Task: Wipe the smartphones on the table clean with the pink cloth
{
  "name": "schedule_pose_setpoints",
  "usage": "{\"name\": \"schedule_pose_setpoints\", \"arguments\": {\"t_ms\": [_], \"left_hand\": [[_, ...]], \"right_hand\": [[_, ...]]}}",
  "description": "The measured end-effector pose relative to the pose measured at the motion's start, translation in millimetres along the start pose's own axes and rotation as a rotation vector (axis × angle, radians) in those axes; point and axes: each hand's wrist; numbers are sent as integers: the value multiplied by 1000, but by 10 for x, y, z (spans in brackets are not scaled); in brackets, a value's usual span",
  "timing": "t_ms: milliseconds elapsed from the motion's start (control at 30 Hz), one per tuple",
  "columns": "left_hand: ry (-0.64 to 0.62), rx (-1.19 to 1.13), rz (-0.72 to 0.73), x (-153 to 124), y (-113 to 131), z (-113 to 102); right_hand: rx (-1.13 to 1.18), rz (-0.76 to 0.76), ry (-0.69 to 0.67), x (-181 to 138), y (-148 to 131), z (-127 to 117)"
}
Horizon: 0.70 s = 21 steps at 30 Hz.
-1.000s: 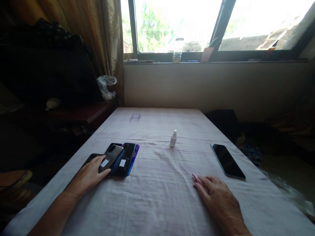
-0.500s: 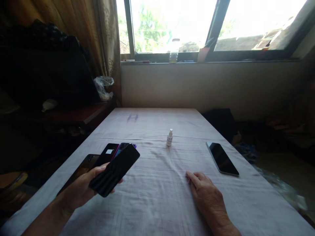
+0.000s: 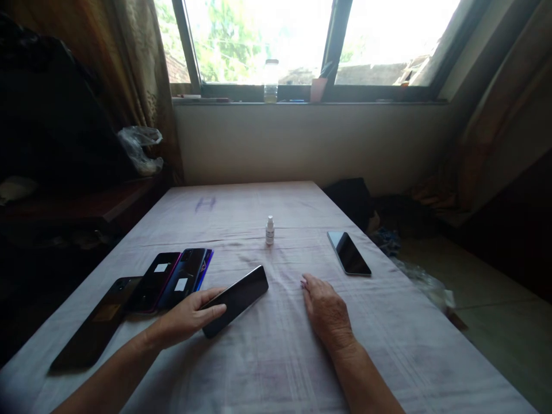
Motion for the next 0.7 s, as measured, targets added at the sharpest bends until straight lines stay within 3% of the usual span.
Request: {"name": "schedule_pose_setpoints", "arguments": {"t_ms": [133, 433, 700], "left_hand": [[33, 149, 109, 128, -56, 86], [367, 411, 270, 104, -301, 213], [444, 557, 281, 143, -456, 162]], "right_hand": [[-36, 8, -47, 11, -38, -63], [-160, 100, -139, 11, -119, -132], [231, 20, 40, 48, -215, -94]]}}
Point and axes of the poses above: each hand's wrist, its own x-axis towards the middle knuckle, its own z-axis out of the palm, y = z × x, and after that the axes turned 6 degrees about x, right-handed
